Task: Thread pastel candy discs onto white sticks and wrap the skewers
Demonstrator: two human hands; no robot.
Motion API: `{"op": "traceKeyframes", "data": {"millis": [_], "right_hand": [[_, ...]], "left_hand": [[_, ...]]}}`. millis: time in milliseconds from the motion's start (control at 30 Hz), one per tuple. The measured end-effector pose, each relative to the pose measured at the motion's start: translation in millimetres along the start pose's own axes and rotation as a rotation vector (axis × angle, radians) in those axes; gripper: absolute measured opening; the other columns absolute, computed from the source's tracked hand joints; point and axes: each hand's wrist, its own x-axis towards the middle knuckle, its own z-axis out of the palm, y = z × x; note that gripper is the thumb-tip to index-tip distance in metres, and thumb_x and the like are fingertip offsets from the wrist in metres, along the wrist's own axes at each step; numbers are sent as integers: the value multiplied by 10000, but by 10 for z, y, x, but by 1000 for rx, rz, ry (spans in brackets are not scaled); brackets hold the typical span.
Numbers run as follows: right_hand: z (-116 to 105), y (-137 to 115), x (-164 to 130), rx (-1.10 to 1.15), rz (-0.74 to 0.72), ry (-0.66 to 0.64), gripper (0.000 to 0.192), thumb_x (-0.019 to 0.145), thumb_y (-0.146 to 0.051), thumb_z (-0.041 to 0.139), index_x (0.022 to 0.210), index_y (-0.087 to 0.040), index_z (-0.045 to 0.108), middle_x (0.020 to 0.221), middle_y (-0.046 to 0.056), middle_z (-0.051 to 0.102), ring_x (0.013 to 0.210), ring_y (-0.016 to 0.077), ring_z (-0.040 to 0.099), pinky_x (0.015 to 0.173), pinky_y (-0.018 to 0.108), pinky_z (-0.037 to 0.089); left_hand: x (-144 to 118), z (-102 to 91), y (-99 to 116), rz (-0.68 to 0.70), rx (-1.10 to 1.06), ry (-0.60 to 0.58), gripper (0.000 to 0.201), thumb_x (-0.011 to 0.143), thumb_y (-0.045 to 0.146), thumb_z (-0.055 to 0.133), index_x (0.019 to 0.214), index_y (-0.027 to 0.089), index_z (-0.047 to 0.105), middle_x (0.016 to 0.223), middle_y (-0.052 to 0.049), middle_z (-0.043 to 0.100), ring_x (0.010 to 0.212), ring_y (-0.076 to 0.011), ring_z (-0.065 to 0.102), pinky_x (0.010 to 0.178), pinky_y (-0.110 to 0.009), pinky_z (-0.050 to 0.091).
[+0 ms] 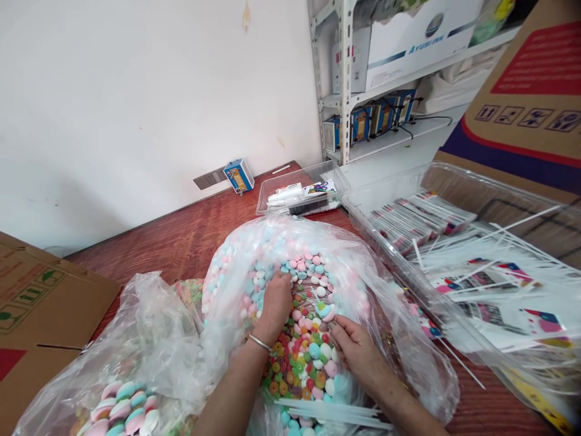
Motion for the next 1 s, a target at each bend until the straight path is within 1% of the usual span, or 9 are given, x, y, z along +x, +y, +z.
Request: {"op": "traceKeyframes", "data": {"millis": [67,167,233,400,500,633,800,900,1000], "right_hand": [[-2,17,6,7,-9,-11,270,875,-409,401,784,-211,559,508,-87,308,417,98,261,416,217,272],[-9,44,17,-3,-21,-13,262,878,-396,398,753,-215,540,513,-83,324,420,96,271,412,212,270],[-12,58,22,-23,-28,-4,263,881,-396,401,740,-216,529,517,-79,343,427,97,289,413,210,273],[-9,58,23,-40,-35,5,265,878,-401,415,713,-215,508,527,-74,370,439,98,316,426,210,279],[-10,36,20,-27,-29,11,266,871,-398,417,702,-216,510,512,-80,334,442,102,319,441,212,283],[-13,14,16,4,-53,-3,262,853,-396,465,706,-201,560,530,-61,420,496,118,399,480,216,330],[-16,-14,10,0,-55,-5,267,851,-387,483,722,-186,604,559,-41,498,533,126,443,488,209,351],[-26,-48,6,-11,-67,-25,274,853,-383,481,705,-186,602,558,-38,505,547,129,456,502,208,366],[-35,-79,-1,-26,-82,-33,281,856,-381,476,686,-187,589,570,-34,516,578,136,476,526,209,384]], "left_hand": [[-25,26,12,-14,26,1,215,897,92,442,861,165,641,977,-105,615,826,-211,613,700,-292,450],[-125,36,60,1,129,18,186,884,88,465,943,183,614,1087,-110,609,823,-217,609,626,-278,421],[-161,29,82,30,168,40,173,902,110,454,950,194,597,1048,-91,626,811,-210,609,614,-271,409],[-1,-64,36,-37,-125,162,143,920,242,497,1024,197,586,922,-43,670,819,-184,630,714,-273,443],[107,-134,-30,-97,-150,125,192,910,310,520,1012,187,626,851,-32,691,758,-178,640,681,-269,442],[127,-157,-42,-39,-53,65,209,909,309,517,837,185,669,806,-46,690,737,-187,635,657,-273,433],[246,-102,50,26,76,81,265,928,172,441,1104,178,639,1100,-118,658,980,-212,613,798,-296,449],[374,-93,65,52,143,33,280,899,140,472,1100,175,663,1047,-133,681,929,-229,626,764,-306,455],[447,-117,37,70,188,1,233,890,193,512,1024,187,702,942,-119,707,888,-248,637,753,-319,459]]}}
